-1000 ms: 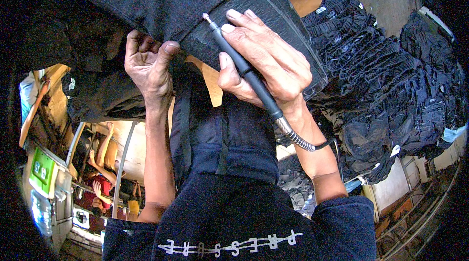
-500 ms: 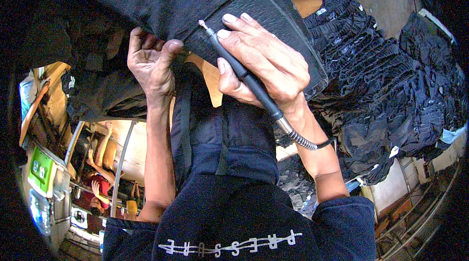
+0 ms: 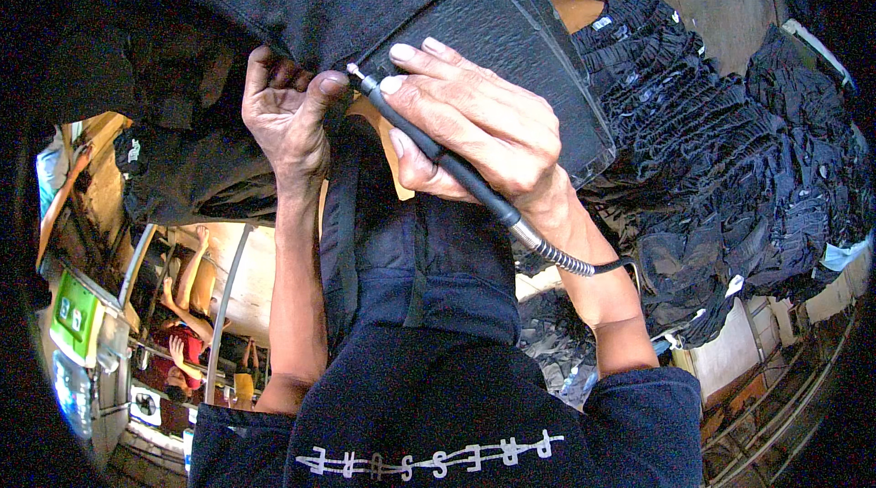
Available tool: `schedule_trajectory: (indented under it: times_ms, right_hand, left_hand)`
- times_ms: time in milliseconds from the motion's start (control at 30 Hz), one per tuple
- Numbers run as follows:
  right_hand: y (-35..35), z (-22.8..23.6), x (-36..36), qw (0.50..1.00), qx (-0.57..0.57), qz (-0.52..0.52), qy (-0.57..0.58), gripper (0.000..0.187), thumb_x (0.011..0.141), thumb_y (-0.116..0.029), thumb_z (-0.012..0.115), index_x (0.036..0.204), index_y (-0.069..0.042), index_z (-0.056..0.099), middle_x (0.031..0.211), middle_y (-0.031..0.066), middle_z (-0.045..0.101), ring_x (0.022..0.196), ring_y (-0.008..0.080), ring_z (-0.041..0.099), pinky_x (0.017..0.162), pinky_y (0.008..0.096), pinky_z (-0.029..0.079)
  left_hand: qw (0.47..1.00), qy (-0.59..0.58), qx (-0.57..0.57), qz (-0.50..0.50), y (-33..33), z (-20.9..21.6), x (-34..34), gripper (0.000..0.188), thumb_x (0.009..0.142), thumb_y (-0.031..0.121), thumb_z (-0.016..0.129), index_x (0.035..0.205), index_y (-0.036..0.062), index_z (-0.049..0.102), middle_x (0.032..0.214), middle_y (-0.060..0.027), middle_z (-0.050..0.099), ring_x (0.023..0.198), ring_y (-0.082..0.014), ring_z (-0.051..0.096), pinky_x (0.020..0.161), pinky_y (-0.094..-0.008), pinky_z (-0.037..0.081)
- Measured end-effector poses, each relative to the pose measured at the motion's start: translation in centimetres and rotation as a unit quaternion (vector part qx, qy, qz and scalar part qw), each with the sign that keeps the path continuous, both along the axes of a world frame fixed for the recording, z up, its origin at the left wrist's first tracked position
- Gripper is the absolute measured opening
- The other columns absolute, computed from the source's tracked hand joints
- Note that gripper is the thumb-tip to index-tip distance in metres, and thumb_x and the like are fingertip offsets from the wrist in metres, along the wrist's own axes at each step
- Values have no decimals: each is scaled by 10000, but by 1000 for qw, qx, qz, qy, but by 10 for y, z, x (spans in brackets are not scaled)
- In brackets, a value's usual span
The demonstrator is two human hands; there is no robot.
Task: The person uses a handheld electric thread trimmer to remove loose threads from the seams and edges of black pants. They handle multiple pairs of pants, rotating them to access different areas, and later adjust the trimmer's tip.
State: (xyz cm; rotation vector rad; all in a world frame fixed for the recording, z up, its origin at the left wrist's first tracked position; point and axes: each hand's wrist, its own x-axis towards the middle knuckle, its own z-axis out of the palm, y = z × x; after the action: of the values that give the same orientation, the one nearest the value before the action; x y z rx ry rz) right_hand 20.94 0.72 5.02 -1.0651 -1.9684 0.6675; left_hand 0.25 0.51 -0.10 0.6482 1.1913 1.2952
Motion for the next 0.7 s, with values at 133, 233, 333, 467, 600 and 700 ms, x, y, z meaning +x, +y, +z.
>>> schedule_trajectory:
  times_ms: [133, 233, 333, 467, 600, 700]
  right_hand:
    - [1, 0, -1, 1000, -2, 17, 3, 281, 863, -48, 782, 1106, 94, 782, 1010, 210, 808, 1068, 408, 798, 1011, 543, 625]
    - [1, 0, 0, 1000, 0, 15, -1, 284, 866, -51, 781, 1111, 93, 781, 1006, 210, 808, 1060, 410, 800, 1003, 542, 629]
    - [0, 0, 0, 1000, 6, -17, -6, 287, 870, -56, 780, 1115, 94, 778, 999, 212, 807, 1051, 409, 802, 993, 539, 634]
    - [-3, 0, -1, 998, -1, -62, 1, 259, 828, -38, 801, 1074, 41, 801, 1008, 165, 811, 1064, 357, 805, 1009, 508, 635]
    - [-3, 1, 1, 997, 0, -83, -6, 268, 826, -36, 764, 1071, 67, 795, 1010, 204, 805, 1053, 374, 806, 998, 518, 637]
    - [-3, 0, 2, 996, 6, -87, -15, 318, 809, -9, 708, 1095, 115, 770, 1026, 288, 793, 1072, 416, 796, 1010, 541, 623]
  left_hand:
    - [1000, -2, 1, -4, -1, 0, 0, 617, 758, -62, 960, 1237, 3, 578, 951, -37, 674, 876, -90, 660, 773, -219, 550]
    - [1000, -8, 1, 2, -1, -1, 0, 625, 754, -65, 963, 1240, 4, 575, 941, -33, 668, 859, -84, 647, 759, -217, 544]
    - [1000, -8, -8, 8, -2, -2, 0, 636, 751, -56, 970, 1243, 6, 573, 929, -28, 661, 843, -78, 634, 745, -214, 534]
    - [1000, -7, -8, 9, -2, -2, -2, 637, 760, -17, 981, 1245, 8, 569, 928, -24, 649, 833, -72, 620, 735, -205, 519]
    - [1000, 23, -14, -10, -3, 0, -3, 631, 776, 20, 985, 1245, 2, 565, 933, -34, 650, 840, -78, 628, 751, -209, 534]
    - [1000, 18, -8, -7, -3, 2, -3, 628, 782, 30, 984, 1246, -5, 562, 937, -43, 655, 848, -84, 635, 768, -220, 550]
